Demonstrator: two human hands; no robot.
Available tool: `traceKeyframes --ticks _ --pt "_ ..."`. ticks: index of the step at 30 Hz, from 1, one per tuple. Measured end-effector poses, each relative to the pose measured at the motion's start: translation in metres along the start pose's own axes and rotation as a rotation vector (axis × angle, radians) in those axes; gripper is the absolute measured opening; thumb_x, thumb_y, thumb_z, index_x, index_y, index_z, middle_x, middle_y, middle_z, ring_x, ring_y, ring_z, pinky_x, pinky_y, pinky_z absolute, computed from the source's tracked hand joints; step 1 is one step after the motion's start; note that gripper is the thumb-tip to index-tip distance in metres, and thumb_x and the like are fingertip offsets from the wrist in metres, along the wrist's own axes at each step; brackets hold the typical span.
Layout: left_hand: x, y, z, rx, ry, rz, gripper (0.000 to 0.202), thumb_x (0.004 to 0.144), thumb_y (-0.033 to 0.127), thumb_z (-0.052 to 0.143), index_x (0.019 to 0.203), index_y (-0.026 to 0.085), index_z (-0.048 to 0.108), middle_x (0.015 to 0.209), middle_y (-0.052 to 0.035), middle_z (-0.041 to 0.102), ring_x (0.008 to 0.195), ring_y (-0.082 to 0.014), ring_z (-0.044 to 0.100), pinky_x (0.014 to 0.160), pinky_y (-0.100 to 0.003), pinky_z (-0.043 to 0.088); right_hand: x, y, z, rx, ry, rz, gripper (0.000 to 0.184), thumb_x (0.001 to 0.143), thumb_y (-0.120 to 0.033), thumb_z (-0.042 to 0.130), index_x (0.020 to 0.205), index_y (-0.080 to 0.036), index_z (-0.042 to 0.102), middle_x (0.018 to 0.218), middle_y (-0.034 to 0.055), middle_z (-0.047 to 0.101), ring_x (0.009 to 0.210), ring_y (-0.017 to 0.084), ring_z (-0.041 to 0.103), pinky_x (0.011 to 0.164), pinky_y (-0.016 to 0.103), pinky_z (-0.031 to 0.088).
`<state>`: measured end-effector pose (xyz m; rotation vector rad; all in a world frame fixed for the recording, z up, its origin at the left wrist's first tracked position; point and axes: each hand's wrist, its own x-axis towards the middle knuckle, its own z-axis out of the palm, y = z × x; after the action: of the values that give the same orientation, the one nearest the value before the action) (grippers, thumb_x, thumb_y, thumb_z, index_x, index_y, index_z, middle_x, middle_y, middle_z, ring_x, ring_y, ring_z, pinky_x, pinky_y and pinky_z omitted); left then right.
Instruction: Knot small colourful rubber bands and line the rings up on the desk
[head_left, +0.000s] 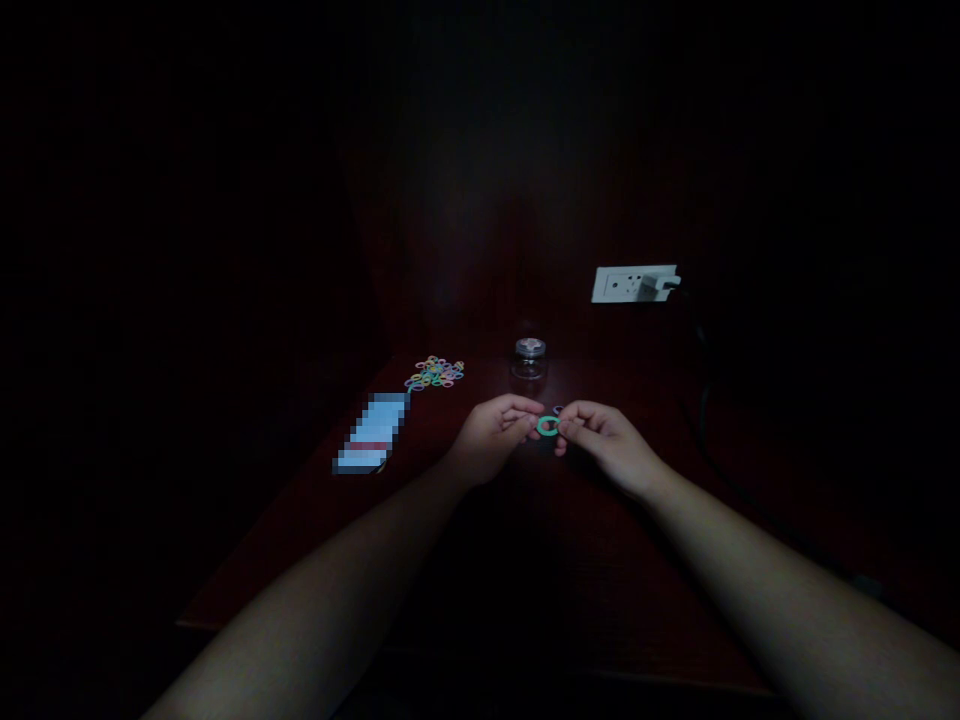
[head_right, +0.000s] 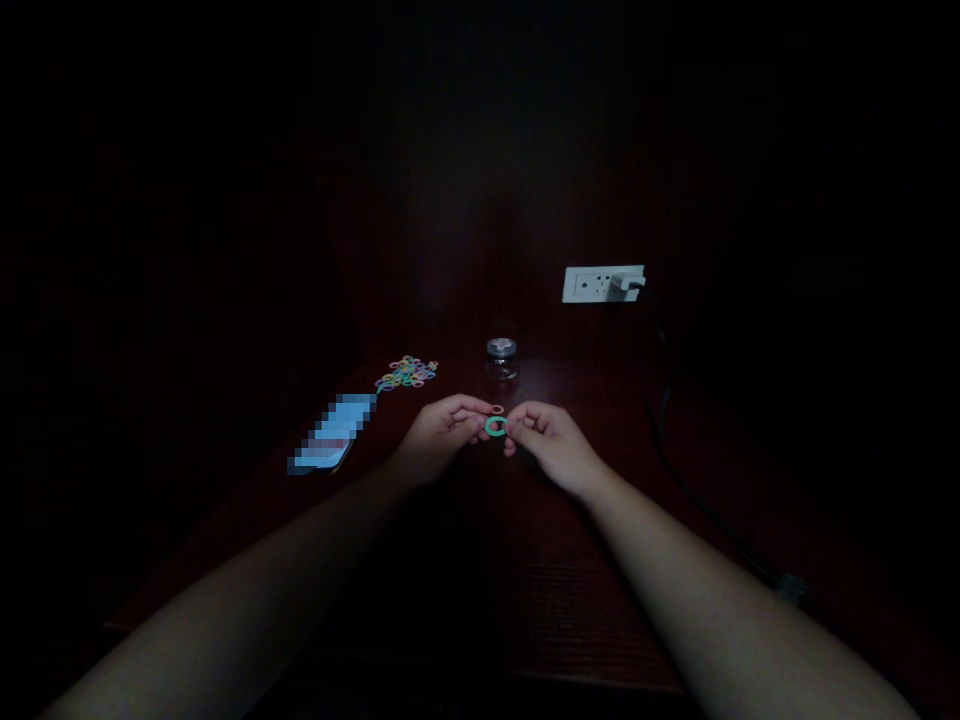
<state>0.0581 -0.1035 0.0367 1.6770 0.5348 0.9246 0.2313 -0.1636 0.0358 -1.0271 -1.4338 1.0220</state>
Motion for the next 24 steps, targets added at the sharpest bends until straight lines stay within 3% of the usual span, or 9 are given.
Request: traceKeyframes --ticks 10,24 --pt "0.0005 -0.0049 -0.0008 -0.054 -0.029 0.048 0.02 0.08 0.027 0.059 0.094 0.012 0.057 0.085 -0.0061 0.068 0.076 -0.0125 0.062 0.07 -0.024 0.047 -0.0006 -0.0005 0.001 0.039 -0.043 0.02 0.026 0.076 -0.041 0.065 0.073 -0.016 0.057 0.062 0.0006 0.061 0.059 0.012 0.055 0.063 0.026 0.041" --pt "0.0011 -0.0059 -0.0017 0.001 0.075 0.056 0.024 0.08 0.029 0.059 0.096 0.012 0.058 0.095 -0.009 0.067 0.082 -0.0139 0.061 0.074 -0.027 0.047 0.0007 -0.0016 0.0017 0.022 0.009 0.026 0.026 0.075 -0.04 0.066 0.074 -0.016 0.058 0.062 0.0 0.061 0.057 0.011 0.055 0.06 0.026 0.041"
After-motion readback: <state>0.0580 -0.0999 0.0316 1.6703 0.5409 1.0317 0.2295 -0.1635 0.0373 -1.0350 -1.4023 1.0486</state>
